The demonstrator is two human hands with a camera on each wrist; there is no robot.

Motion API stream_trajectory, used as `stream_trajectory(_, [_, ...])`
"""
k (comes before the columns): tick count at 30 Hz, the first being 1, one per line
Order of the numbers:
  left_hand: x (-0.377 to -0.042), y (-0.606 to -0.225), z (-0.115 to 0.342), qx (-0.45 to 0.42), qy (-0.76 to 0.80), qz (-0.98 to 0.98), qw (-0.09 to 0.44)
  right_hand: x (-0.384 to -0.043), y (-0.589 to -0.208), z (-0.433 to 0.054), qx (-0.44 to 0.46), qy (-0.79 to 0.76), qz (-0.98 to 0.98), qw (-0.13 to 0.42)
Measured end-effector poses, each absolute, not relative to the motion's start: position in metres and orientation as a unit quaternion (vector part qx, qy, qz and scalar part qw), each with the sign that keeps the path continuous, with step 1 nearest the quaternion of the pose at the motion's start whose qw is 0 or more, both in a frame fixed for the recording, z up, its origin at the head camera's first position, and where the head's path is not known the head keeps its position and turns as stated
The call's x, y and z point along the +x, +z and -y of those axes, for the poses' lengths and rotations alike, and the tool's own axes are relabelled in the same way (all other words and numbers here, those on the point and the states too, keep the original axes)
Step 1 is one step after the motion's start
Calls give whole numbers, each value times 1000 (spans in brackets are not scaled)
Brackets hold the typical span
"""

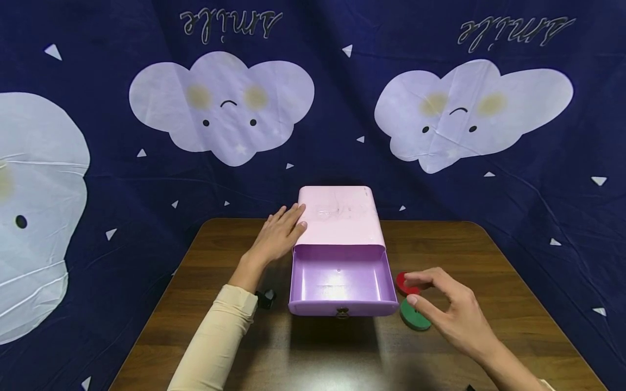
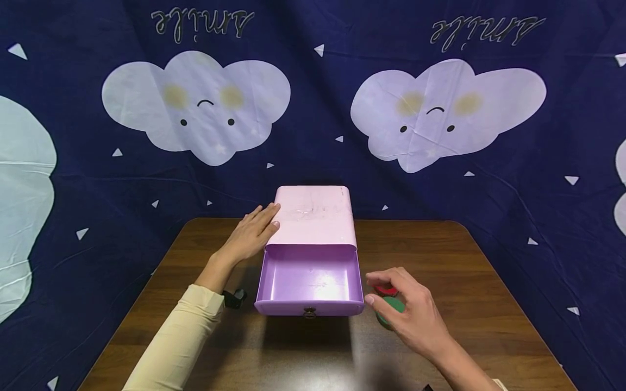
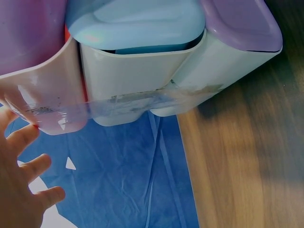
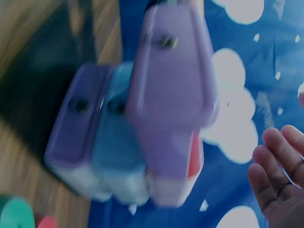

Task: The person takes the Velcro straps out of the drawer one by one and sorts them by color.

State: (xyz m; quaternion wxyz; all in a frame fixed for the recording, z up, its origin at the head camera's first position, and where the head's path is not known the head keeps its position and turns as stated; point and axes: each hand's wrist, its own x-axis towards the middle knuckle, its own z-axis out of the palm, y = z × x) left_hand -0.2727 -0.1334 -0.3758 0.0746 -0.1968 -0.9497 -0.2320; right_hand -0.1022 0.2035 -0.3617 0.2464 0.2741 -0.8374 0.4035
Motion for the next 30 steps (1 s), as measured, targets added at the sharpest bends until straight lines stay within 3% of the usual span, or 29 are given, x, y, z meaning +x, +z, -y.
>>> stream_trajectory(5, [-273, -375, 133, -195, -228, 952, 67, -90, -364, -182, 343, 429, 793, 263])
stream_trajectory(8, [-274, -375, 132, -195, -226, 952, 63, -83, -370, -172, 357, 441, 788, 238])
stream_trajectory(13, [-275, -375, 132, -199, -226, 951, 65, -78, -389, -157, 329, 474, 804, 145])
stream_trajectory(22, [-275, -374, 133, -194, -227, 952, 66, -93, -432, -135, 181, 573, 791, -114])
stream_trajectory(25, [-274, -375, 133, -194, -228, 952, 67, -98, -442, -127, 150, 603, 768, -157])
stream_trajectory(30, [-274, -376, 132, -195, -227, 952, 69, -103, -450, -117, 98, 636, 745, -178])
